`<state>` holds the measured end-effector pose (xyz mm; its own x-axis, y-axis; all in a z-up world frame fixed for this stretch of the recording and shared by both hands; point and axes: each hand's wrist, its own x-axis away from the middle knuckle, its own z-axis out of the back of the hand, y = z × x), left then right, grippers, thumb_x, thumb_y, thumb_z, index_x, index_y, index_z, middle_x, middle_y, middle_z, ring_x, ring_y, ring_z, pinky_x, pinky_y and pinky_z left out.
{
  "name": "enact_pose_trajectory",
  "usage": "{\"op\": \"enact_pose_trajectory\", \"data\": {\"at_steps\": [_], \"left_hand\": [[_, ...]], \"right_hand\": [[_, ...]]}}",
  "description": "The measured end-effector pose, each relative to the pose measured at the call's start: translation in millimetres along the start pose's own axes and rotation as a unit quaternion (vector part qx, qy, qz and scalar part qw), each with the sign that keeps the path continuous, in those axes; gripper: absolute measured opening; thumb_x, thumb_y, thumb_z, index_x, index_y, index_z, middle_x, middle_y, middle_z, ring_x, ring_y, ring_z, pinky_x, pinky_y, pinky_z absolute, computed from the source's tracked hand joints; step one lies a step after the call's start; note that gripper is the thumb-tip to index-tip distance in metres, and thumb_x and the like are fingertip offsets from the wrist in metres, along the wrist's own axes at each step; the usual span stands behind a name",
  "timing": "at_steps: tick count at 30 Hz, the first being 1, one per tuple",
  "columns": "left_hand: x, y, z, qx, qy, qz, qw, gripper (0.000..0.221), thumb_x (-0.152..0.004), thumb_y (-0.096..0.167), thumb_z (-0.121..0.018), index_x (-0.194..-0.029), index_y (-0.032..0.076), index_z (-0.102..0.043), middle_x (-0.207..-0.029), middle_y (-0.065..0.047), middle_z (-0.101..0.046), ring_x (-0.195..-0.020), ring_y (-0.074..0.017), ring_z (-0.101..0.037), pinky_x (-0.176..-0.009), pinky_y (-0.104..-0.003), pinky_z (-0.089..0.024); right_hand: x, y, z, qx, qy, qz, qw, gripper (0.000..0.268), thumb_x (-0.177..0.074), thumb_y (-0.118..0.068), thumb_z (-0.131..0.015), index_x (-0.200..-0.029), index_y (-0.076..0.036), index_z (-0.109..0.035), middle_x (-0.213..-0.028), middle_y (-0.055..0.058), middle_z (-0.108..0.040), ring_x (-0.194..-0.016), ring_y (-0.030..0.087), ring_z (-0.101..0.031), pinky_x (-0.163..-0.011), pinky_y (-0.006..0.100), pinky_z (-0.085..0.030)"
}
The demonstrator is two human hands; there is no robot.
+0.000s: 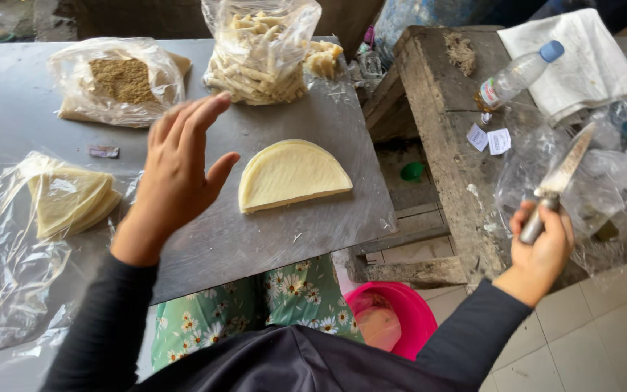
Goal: The person cuts sheets of dough into triangles using a knife and stacks the pieces inside plastic bags.
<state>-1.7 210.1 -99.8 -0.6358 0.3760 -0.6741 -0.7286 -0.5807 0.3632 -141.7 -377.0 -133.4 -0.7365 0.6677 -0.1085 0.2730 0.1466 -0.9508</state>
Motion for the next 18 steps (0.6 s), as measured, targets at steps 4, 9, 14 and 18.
{"op": "enact_pose_trajectory", "data": {"at_steps": [4, 9, 14, 18], "left_hand": [[-33, 9, 40, -0.064, -0.071, -0.098, 0.991, 0.092, -0.080, 0.035, -0.084, -0.157, 0.016, -0.039, -0.153, -0.008, -0.057, -0.144, -0.0293, -0.046, -0.124, -0.052, -0.025], [-72, 18, 9, -0.117, -0.193, -0.209, 0.951, 0.101, -0.071, 0.033, -0.085, -0.159, 0.027, -0.034, -0.147, 0.001, -0.059, -0.145, -0.0251, -0.042, -0.122, -0.063, -0.006], [-86, 16, -53, -0.158, -0.309, -0.297, 0.890, 0.103, -0.071, 0.026, -0.087, -0.157, 0.033, -0.031, -0.140, 0.008, -0.061, -0.146, -0.0222, -0.037, -0.118, -0.072, 0.003], [-79, 1, -84, -0.158, -0.456, -0.288, 0.827, 0.123, -0.055, 0.028, -0.094, -0.157, 0.032, -0.027, -0.140, 0.008, -0.061, -0.150, -0.0213, -0.031, -0.119, -0.074, 0.002]], "right_hand": [[97, -6, -77, 0.142, -0.101, 0.072, 0.982, 0.018, -0.117, -0.019, -0.051, -0.127, -0.004, -0.051, -0.078, 0.004, -0.052, -0.058, 0.011, -0.048, -0.052, 0.026, -0.041], [178, 40, -182, 0.353, -0.300, 0.055, 0.885, 0.036, -0.100, -0.012, -0.058, -0.134, -0.006, -0.050, -0.083, 0.007, -0.068, -0.062, 0.015, -0.062, -0.053, 0.032, -0.051], [204, 64, -234, 0.450, -0.374, 0.203, 0.785, 0.050, -0.101, -0.015, -0.060, -0.150, -0.017, -0.053, -0.084, 0.018, -0.066, -0.071, 0.036, -0.065, -0.065, 0.045, -0.052], [202, 69, -250, 0.482, -0.378, 0.159, 0.774, 0.051, -0.101, -0.018, -0.057, -0.152, -0.020, -0.051, -0.080, 0.021, -0.065, -0.071, 0.041, -0.065, -0.066, 0.048, -0.051]]}}
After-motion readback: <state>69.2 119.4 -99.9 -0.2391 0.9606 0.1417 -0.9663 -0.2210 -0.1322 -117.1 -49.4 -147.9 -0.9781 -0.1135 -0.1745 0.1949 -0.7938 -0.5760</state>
